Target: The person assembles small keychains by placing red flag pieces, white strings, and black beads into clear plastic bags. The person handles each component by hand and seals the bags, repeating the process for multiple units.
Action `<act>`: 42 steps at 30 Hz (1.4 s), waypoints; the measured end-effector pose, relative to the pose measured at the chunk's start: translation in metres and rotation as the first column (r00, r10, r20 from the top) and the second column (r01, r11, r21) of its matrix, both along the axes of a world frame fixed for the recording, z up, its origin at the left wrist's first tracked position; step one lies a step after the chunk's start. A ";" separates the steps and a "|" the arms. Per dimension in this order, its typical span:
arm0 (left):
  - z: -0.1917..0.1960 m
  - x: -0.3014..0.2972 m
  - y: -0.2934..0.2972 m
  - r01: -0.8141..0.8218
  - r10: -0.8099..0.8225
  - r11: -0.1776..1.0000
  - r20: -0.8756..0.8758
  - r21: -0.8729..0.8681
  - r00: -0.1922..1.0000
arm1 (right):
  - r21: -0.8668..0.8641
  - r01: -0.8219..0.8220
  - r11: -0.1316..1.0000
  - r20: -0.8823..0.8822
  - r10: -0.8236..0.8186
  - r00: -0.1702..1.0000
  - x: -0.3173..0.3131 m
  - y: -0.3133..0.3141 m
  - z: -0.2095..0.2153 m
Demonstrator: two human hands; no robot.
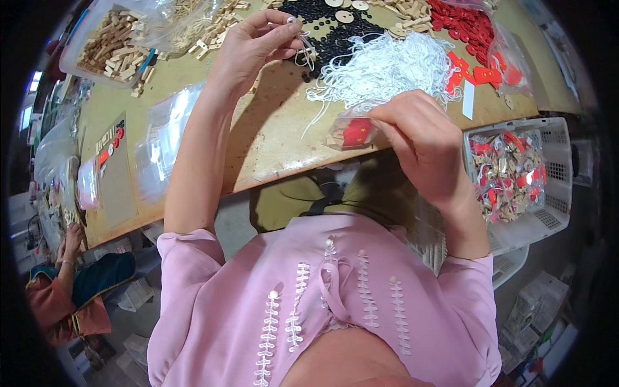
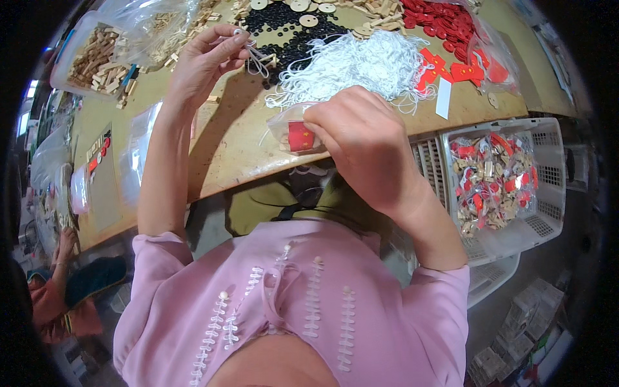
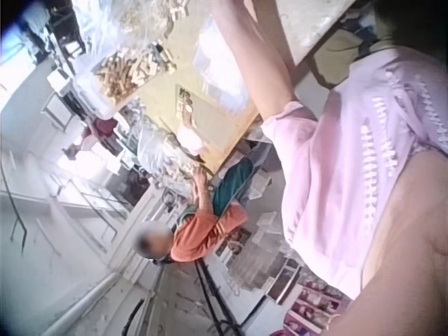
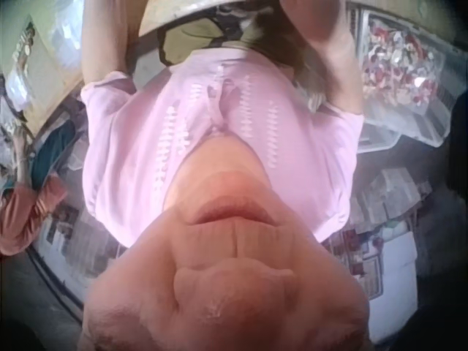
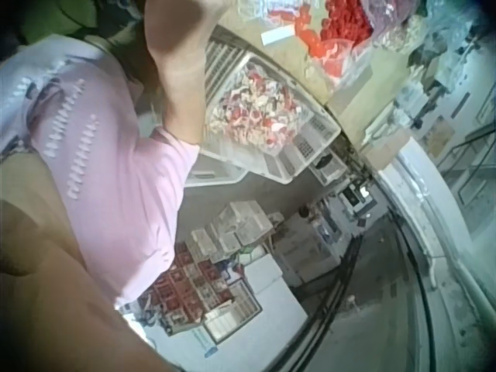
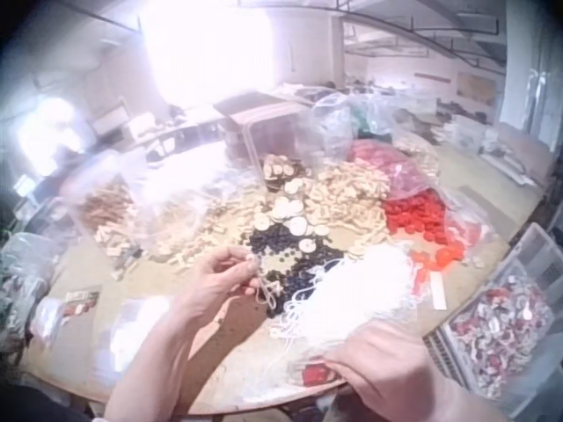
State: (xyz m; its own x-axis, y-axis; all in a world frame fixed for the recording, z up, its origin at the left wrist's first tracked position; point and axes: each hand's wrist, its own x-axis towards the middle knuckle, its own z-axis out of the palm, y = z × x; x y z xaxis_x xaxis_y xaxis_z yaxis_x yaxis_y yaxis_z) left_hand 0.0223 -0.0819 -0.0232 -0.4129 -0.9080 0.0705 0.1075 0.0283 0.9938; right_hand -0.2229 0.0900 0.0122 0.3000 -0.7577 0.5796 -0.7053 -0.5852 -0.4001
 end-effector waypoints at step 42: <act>0.008 0.028 0.113 -0.009 0.102 0.943 0.265 -0.333 0.959 | 0.121 -0.230 0.966 0.098 0.219 0.971 0.052 -0.030 -0.013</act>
State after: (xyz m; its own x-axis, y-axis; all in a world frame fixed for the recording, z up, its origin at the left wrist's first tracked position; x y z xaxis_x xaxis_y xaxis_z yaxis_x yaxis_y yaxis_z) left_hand 0.0506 0.0316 -0.0156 -0.4080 -0.8761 0.2568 -0.1791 0.3527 0.9185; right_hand -0.1710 0.0602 -0.0007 0.4262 -0.7472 0.5100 -0.5228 -0.6635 -0.5352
